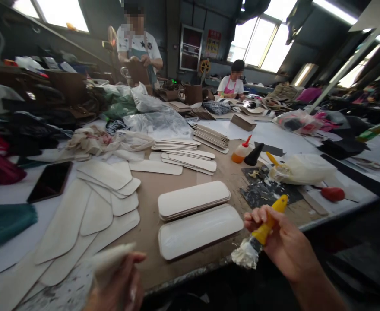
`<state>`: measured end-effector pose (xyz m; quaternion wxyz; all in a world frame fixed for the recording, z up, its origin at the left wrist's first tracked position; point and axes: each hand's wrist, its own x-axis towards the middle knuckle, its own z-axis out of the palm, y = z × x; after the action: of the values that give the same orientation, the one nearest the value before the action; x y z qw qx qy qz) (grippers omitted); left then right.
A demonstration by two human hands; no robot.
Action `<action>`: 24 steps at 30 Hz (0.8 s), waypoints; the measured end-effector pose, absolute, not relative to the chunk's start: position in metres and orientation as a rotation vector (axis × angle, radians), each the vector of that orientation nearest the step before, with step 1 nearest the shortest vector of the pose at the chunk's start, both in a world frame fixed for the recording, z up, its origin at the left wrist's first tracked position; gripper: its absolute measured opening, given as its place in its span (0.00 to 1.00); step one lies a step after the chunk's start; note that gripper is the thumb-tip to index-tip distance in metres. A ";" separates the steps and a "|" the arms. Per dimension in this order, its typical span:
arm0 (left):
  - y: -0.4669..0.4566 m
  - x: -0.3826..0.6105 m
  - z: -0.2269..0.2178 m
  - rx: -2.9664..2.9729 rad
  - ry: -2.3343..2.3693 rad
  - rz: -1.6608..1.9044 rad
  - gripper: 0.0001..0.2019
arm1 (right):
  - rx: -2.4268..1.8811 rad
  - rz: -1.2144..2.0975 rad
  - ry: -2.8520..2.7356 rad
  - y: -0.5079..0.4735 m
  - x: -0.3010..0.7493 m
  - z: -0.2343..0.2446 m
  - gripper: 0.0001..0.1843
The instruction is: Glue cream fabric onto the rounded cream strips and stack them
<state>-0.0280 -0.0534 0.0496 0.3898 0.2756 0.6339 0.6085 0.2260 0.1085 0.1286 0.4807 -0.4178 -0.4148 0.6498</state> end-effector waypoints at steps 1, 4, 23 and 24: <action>-0.051 -0.020 0.060 0.588 1.578 1.519 0.21 | -1.015 1.592 -1.107 0.104 0.218 0.133 0.17; -0.043 0.002 0.084 0.223 1.159 1.481 0.26 | -1.043 1.704 -1.445 0.087 0.188 0.139 0.18; -0.047 0.028 0.091 0.384 1.178 1.415 0.26 | -0.909 1.797 -1.789 0.044 0.108 0.122 0.16; -0.048 0.027 0.092 0.389 1.188 1.433 0.26 | -0.902 1.744 -1.823 0.043 0.107 0.122 0.16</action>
<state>0.0275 -0.0475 0.0917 0.5811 0.1666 0.5085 0.6132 0.1071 0.0432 0.1217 0.2290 -0.3278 -0.6624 0.6335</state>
